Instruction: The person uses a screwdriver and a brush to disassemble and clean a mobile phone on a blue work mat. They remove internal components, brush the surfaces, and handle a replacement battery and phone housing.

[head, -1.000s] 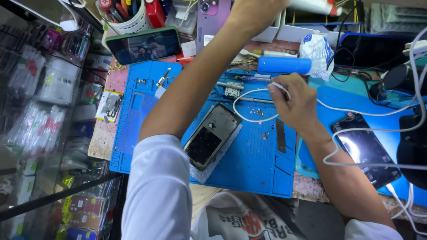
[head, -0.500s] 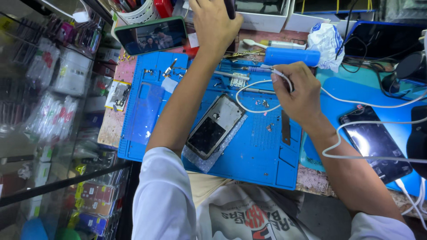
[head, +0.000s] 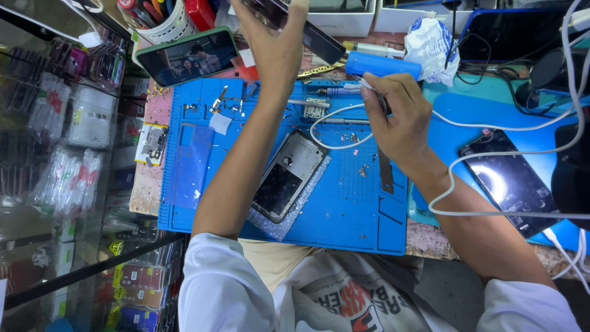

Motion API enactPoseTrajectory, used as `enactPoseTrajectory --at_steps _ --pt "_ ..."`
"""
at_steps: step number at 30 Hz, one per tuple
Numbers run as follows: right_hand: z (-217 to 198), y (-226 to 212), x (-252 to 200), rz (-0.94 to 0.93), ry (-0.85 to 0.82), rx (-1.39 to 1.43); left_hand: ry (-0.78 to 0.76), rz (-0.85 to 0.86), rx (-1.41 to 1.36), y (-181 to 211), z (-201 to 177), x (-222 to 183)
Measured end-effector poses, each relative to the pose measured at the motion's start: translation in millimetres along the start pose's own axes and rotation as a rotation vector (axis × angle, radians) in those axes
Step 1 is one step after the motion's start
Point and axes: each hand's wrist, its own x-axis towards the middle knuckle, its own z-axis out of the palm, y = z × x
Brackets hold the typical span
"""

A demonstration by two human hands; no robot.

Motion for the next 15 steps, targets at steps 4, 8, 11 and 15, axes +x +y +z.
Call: enactPoseTrajectory --at_steps 4,8,11,15 --pt "1 -1 3 -0.006 0.019 0.004 -0.032 0.003 -0.171 11 -11 0" --pt "4 -4 -3 0.118 -0.039 0.181 -0.233 -0.756 -0.900 33 -30 -2" --pt "15 -7 -4 0.454 -0.202 0.531 -0.304 -0.849 -1.079 39 -30 -7" --pt "17 -7 -4 0.728 -0.363 0.784 -0.261 -0.747 -1.140 29 -22 -13"
